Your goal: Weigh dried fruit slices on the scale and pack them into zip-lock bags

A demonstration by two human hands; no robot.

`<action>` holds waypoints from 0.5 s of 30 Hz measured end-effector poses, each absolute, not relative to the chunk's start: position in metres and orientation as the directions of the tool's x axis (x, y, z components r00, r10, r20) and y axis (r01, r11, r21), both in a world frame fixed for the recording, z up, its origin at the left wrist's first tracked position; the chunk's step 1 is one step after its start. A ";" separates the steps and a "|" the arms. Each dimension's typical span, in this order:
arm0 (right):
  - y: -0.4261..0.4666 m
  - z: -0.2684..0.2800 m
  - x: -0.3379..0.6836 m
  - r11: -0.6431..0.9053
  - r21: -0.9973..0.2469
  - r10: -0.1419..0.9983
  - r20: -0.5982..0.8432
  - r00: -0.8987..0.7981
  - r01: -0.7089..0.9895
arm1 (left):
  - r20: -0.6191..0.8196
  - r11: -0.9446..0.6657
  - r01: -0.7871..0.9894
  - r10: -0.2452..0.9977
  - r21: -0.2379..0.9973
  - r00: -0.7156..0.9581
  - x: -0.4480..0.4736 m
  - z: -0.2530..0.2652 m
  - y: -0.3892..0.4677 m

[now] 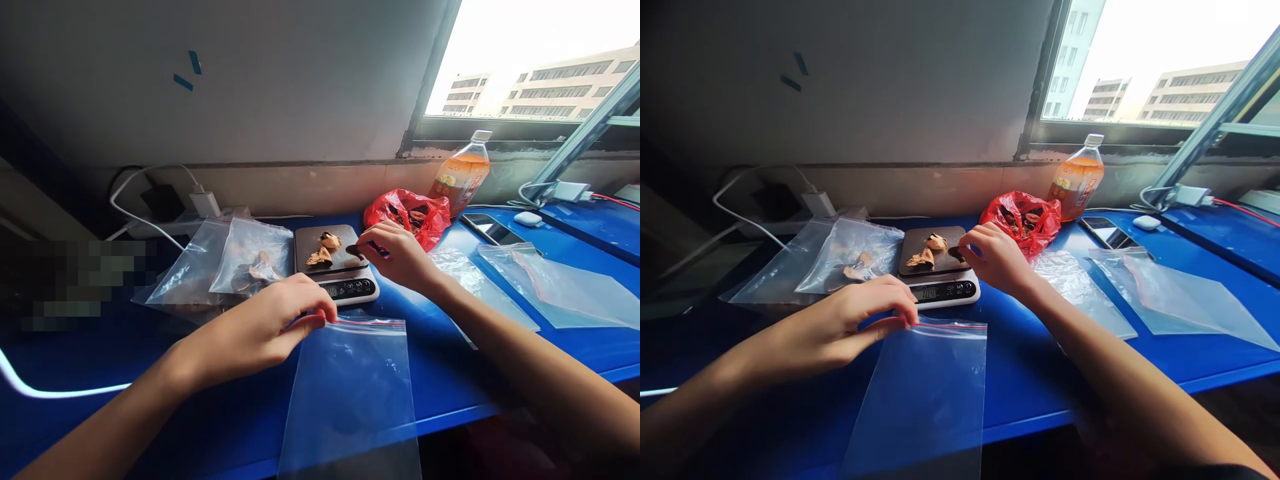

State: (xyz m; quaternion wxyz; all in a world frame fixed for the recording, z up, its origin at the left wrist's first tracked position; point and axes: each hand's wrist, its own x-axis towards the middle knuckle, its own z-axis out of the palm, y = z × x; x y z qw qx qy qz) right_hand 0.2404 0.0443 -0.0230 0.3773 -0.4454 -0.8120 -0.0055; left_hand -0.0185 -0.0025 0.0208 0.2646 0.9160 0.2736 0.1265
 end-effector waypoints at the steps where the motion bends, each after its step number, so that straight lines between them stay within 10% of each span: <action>1: 0.039 -0.018 0.238 0.594 -0.393 0.738 0.613 -0.282 0.702 | 0.093 -0.715 0.433 0.567 0.549 0.818 -0.019 0.021 -0.002; 8: -0.008 0.011 0.229 0.381 -0.819 0.835 0.105 -0.541 0.428 | 0.191 -0.743 0.415 0.578 0.526 0.793 -0.018 0.025 -0.004; 15: -0.026 0.016 0.224 0.545 -0.669 0.795 0.221 -0.565 0.506 | 0.185 -0.745 0.408 0.570 0.528 0.800 -0.020 0.030 -0.006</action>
